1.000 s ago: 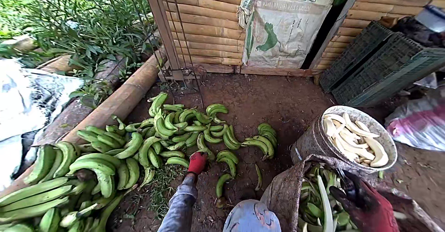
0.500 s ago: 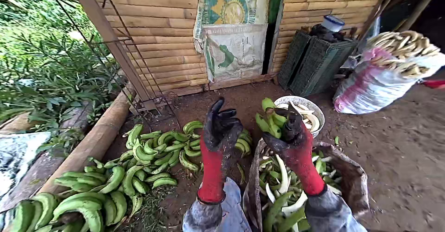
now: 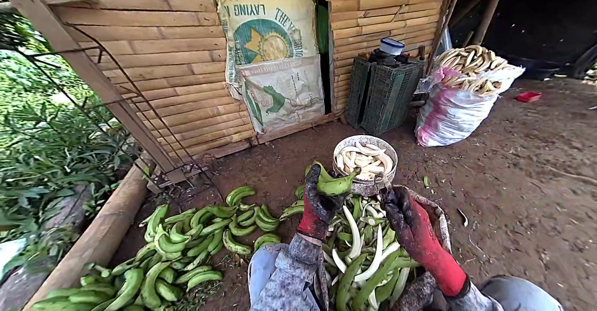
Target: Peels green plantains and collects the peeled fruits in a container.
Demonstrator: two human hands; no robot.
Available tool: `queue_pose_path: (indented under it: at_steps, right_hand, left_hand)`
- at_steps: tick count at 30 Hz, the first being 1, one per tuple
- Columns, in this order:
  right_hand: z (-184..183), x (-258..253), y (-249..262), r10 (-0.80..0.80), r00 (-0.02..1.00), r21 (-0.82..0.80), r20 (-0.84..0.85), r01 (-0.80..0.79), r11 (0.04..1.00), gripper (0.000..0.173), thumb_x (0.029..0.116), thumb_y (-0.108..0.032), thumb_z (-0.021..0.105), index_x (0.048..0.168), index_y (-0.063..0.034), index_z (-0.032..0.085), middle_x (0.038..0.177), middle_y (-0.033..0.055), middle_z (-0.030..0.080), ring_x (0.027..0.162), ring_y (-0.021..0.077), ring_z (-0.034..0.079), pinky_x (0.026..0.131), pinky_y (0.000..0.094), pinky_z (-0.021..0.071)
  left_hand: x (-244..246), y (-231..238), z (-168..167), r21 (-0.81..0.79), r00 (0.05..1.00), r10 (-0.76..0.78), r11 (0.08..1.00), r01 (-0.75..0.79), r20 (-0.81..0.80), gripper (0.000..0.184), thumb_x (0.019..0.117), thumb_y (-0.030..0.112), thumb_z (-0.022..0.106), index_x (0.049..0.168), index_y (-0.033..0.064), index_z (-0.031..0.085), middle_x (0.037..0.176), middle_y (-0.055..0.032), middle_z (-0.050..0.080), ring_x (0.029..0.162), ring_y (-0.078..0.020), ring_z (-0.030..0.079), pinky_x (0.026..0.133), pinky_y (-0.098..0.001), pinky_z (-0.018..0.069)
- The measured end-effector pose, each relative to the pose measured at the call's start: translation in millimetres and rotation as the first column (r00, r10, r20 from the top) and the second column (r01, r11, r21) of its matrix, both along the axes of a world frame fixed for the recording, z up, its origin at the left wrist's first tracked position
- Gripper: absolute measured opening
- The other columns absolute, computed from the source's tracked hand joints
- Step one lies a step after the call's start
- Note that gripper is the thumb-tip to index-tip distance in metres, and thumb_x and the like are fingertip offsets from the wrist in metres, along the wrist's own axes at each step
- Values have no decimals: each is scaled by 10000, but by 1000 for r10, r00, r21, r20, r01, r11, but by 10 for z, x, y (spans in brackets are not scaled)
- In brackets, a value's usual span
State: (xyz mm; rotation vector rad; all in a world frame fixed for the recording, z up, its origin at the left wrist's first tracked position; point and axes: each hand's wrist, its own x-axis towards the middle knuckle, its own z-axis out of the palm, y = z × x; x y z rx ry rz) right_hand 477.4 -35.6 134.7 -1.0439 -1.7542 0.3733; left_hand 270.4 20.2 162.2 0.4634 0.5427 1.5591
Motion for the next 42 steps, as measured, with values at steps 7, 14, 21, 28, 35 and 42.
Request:
queue_pose_path:
  at_steps: [7,14,21,28,35,42]
  right_hand:
    - [-510,-92,125,341,928,-368,-153,-373,851,637,1052,-381,468,1541,18,386,896,34,658,700,66,592,699,292,546]
    - [-607,96,191,436,837,-499,-331,-547,672,551,1042,-344,505,1441,34,459,784,-62,571,627,-8,527,619,206,493]
    - [-727,44,248,331,826,-516,-457,-549,658,294,1043,-344,511,1157,-85,588,724,-119,502,604,-27,484,589,178,448]
    - [-628,96,174,356,826,-528,-437,-556,642,430,1051,-295,503,1373,-14,545,735,-107,539,589,-28,493,576,172,458]
    - [-727,-116,137,172,891,-512,-420,-389,766,275,1042,-245,519,1181,-37,633,734,-98,549,598,-29,502,591,170,462]
    - [-751,40,239,110,986,-781,-125,-166,603,302,1081,-348,494,1194,-96,618,791,-2,590,634,92,567,632,293,507]
  left_hand:
    - [253,103,-366,-20,993,-9,1000,7,-118,330,1098,275,300,1214,57,519,918,-108,681,769,-213,700,669,-373,616]
    - [297,222,-763,-86,961,-8,996,-16,-277,314,1073,220,415,1212,-19,565,966,-167,679,824,-256,695,737,-427,613]
    - [308,135,-653,-40,869,128,985,-167,-478,353,1037,159,480,1303,-72,509,1008,-178,705,839,-235,722,756,-387,626]
    - [250,120,-717,-101,922,36,992,-81,-384,387,1045,143,469,1386,-35,438,1043,-205,681,859,-270,715,744,-410,626]
    - [285,65,-495,-78,733,159,957,-278,-662,287,1016,113,570,1242,-62,548,965,-108,698,828,-121,703,756,-291,608]
    - [188,-37,-639,635,41,636,771,-40,-770,702,912,205,686,1499,-67,415,1344,-272,605,1196,-278,641,1050,-406,505]
